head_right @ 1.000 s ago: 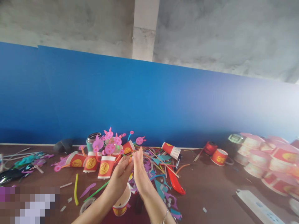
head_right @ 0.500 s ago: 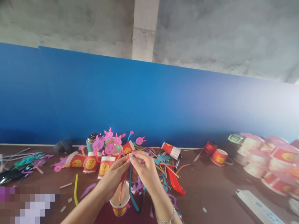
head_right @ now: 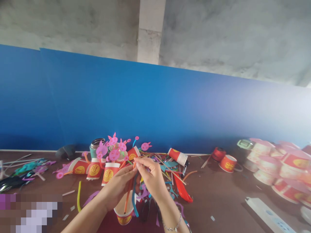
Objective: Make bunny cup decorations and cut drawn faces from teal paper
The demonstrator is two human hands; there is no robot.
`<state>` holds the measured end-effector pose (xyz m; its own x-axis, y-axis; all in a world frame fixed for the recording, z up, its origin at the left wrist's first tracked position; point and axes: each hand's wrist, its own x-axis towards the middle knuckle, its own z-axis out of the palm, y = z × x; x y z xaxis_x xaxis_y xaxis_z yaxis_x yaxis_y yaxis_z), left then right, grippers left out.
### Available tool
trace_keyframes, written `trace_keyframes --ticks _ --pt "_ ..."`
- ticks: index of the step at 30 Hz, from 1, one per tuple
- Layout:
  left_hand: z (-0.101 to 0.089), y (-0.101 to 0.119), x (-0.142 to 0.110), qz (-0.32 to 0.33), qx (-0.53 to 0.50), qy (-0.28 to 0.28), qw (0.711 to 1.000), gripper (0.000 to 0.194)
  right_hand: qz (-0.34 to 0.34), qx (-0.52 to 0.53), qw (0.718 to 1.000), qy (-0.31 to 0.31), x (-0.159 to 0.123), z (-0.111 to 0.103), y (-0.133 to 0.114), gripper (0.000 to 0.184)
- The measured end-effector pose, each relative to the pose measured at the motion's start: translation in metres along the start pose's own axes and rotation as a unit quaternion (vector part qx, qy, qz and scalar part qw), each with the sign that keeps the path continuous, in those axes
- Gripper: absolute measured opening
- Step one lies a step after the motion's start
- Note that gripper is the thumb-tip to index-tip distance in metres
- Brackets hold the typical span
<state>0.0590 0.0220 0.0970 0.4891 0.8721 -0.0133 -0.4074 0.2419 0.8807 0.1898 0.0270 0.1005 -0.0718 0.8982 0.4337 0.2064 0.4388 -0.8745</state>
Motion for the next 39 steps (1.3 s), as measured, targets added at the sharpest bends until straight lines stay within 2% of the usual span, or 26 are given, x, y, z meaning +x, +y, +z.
trace_keyframes --ticks 2,6,12,18,21,25,30,32,34,37,39 --pt "-0.001 -0.001 0.0 0.001 -0.002 0.0 1.0 0.038 -0.022 -0.014 1.0 -0.006 0.0 -0.001 0.0 0.024" --pt "-0.003 -0.001 0.0 0.01 0.007 -0.004 1.0 0.035 -0.024 -0.021 0.999 -0.025 0.0 -0.004 -0.001 0.025" --pt "-0.005 0.002 -0.001 0.02 0.098 -0.004 0.995 0.044 0.043 0.04 0.998 -0.024 0.002 -0.005 0.001 0.035" --pt "-0.007 0.003 0.0 0.053 0.184 -0.009 0.981 0.048 0.036 0.018 0.999 -0.023 0.003 -0.004 0.004 0.032" --pt "-0.008 0.004 -0.001 0.039 0.153 -0.013 0.987 0.045 -0.013 -0.009 0.999 -0.032 0.001 -0.006 0.001 0.031" --pt "-0.009 0.008 -0.004 0.01 0.078 -0.028 0.996 0.038 -0.073 -0.041 0.994 -0.074 -0.002 -0.008 -0.003 0.029" --pt "-0.01 0.01 -0.006 -0.019 0.023 -0.023 0.999 0.033 -0.153 -0.1 0.979 -0.095 -0.002 -0.013 -0.007 0.031" --pt "-0.01 0.01 -0.005 -0.02 0.019 -0.023 0.999 0.033 -0.164 -0.117 0.974 -0.102 -0.002 -0.013 -0.008 0.031" --pt "-0.01 0.01 -0.005 -0.007 0.04 -0.024 0.999 0.034 -0.137 -0.101 0.981 -0.094 -0.002 -0.011 -0.008 0.032" --pt "-0.01 0.01 -0.005 0.017 0.114 -0.009 0.993 0.041 -0.038 -0.023 0.998 -0.05 -0.001 -0.008 -0.004 0.033" --pt "-0.01 0.01 -0.005 0.023 0.17 0.0 0.985 0.045 0.017 0.021 0.999 -0.035 0.001 -0.006 0.0 0.032"
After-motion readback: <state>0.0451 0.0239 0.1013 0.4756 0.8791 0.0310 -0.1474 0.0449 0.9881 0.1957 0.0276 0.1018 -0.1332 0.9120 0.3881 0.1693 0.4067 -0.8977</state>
